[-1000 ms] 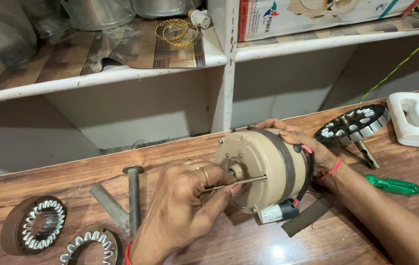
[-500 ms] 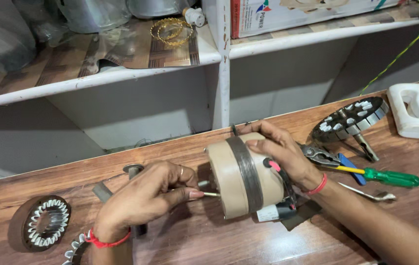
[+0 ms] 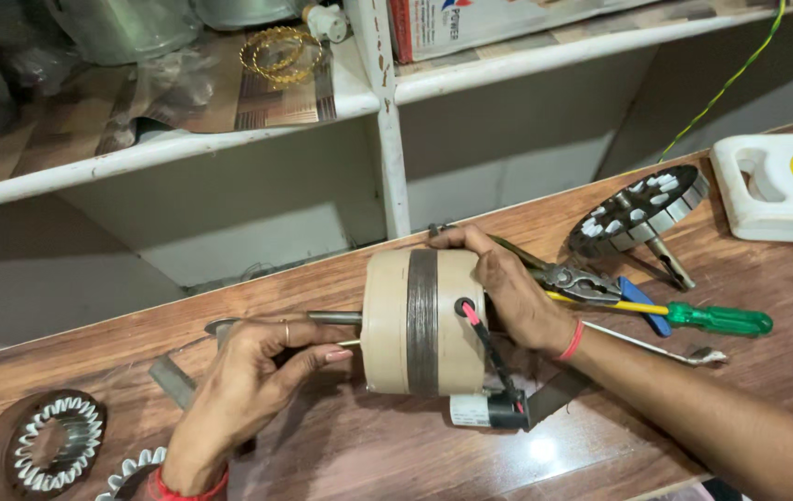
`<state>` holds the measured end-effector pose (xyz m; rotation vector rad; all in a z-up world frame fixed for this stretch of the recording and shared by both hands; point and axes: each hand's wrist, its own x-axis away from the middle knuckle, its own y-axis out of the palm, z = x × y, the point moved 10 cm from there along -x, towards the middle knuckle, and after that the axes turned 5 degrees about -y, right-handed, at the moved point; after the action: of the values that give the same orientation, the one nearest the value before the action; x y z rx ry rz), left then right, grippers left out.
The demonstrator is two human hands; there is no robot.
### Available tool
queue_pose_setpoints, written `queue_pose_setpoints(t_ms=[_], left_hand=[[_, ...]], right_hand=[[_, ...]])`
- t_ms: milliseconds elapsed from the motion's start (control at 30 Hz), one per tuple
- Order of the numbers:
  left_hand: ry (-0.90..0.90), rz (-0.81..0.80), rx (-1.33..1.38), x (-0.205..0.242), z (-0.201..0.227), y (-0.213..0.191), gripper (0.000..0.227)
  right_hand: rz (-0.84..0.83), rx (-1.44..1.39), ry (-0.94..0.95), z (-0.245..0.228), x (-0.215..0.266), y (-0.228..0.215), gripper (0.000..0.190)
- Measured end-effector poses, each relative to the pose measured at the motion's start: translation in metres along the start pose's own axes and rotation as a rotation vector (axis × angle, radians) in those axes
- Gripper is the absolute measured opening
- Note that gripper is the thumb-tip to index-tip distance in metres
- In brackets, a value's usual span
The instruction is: The person assembles a cylindrical motor by inserting a metal rod into the shaft, tightening screws on the end cap, and fitting a toothed metal ring onto the body. The person uses a screwdriver and pliers to secure components.
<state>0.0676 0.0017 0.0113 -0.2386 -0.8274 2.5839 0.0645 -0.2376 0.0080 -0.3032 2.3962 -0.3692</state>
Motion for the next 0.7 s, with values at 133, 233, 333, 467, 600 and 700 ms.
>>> queue_pose_setpoints(t_ms=[133,233,333,467,600,700], left_hand=[[0.084,0.001,0.098,0.002,-0.001,0.002,0.020],[-0.043,-0.036,0.049,0.001,-0.021,0.009,0.014],[-0.119,-0.200,0.201,0.005,-0.032,0.019,0.012],[-0.084,-0.281,0.289,0.004,-0.036,0.022,0.013],[-0.040,-0.290,0.215,0.006,-0.038,0.021,0.010],[-0.103,-0.265,0.243,0.004,-0.044,0.021,0.009]], right_hand=[[-0.078,-0.199,0.092,0.009,-0.004,0.005,0.097],[0.019,-0.152,0.064,0.004,0.000,0.000,0.096],[0.078,0.042,-0.041,-0.016,0.005,-0.007,0.090],[0.105,0.255,-0.196,-0.045,0.011,-0.008,0.083],[0.053,0.265,-0.178,-0.049,0.011,-0.004,0.080],[0.046,0.269,-0.177,-0.048,0.009,-0.006,0.077]])
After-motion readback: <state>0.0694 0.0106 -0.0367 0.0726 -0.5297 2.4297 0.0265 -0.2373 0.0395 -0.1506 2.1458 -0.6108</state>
